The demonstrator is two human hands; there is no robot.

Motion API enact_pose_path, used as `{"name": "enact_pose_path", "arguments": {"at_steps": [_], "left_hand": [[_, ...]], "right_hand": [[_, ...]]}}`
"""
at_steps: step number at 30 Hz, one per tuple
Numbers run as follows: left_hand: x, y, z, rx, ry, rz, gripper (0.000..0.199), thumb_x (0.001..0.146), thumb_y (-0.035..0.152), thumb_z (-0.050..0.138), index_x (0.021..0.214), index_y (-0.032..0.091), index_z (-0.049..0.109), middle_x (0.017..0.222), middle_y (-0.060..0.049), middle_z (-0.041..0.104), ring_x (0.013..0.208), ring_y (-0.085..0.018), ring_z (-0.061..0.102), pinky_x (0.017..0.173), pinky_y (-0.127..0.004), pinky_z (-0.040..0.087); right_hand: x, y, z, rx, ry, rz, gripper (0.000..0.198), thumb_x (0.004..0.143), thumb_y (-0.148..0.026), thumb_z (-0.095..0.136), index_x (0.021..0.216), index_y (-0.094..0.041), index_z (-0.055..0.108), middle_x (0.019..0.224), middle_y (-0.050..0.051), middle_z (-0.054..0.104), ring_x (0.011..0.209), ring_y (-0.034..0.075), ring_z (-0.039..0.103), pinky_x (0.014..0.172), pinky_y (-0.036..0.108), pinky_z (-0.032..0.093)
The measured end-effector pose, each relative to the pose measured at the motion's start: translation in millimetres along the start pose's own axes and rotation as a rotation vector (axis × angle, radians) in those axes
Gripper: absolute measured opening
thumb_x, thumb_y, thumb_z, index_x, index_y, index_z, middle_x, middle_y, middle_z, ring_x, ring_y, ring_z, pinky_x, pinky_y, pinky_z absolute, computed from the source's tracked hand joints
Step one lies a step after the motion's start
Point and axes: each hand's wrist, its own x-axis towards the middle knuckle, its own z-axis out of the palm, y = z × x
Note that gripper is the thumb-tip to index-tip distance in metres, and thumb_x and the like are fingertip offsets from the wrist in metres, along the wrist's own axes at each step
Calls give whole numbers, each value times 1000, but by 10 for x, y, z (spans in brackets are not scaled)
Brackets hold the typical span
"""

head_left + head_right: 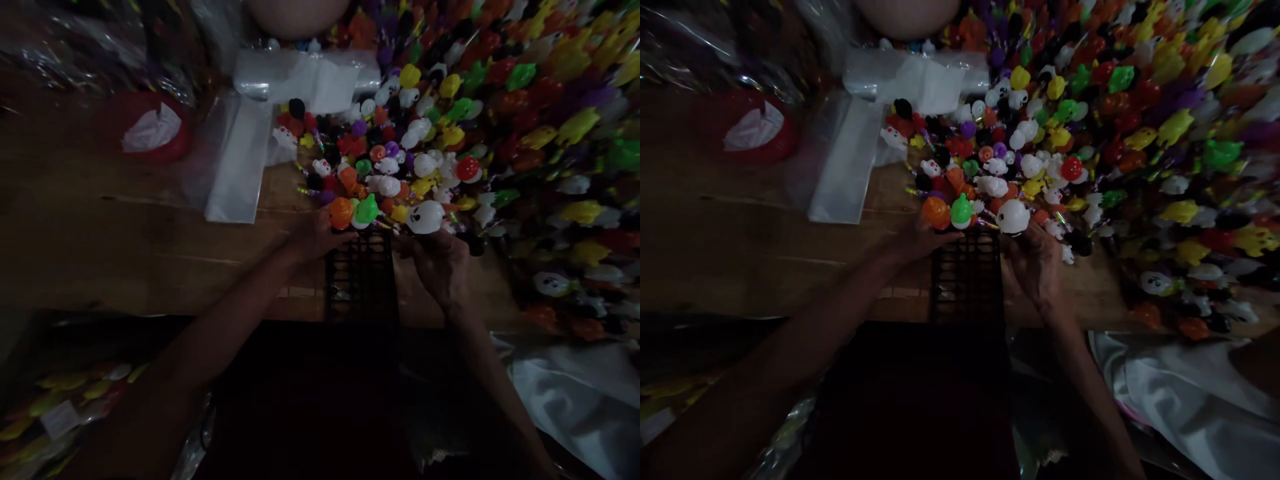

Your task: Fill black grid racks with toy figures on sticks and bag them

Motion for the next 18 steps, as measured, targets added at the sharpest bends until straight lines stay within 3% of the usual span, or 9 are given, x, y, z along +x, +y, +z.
{"name": "enact_pose_path", "arguments": {"at_steps": [4, 8, 14, 18], "left_hand": [[-36, 89, -18, -16, 15, -13, 40, 75, 36, 85, 103, 17, 64, 109, -9, 74, 101, -22, 70, 91, -35, 58], [-50, 174, -53, -2, 18, -89, 42, 75, 34, 86, 106, 18, 63, 106, -7, 74, 95, -21, 70, 87, -35, 59], [-44, 185, -47, -2, 21, -79, 38, 73, 33, 87, 99, 18, 65, 103, -6, 73, 93, -20, 69, 86, -34, 58], [-49, 205, -58, -52, -1, -53, 35, 74, 36, 86, 94, 18, 65, 101, -7, 72, 98, -22, 68, 86, -35, 58]], "right_hand": [[36, -38, 265, 272, 86, 161, 24, 75, -43, 78, 71, -20, 72, 71, 2, 72, 66, 18, 65, 64, 31, 53], [41, 44, 503, 303, 24, 236, 25, 73, -43, 79, 71, -19, 73, 66, 0, 70, 64, 16, 63, 60, 28, 51], [22, 143, 514, 223, 25, 114, 22, 80, -40, 73, 89, -21, 77, 89, 2, 77, 85, 21, 69, 77, 33, 56], [74, 80, 429, 105, -8, 52, 24, 79, -43, 74, 84, -19, 77, 80, 3, 76, 76, 21, 68, 72, 33, 54]]}}
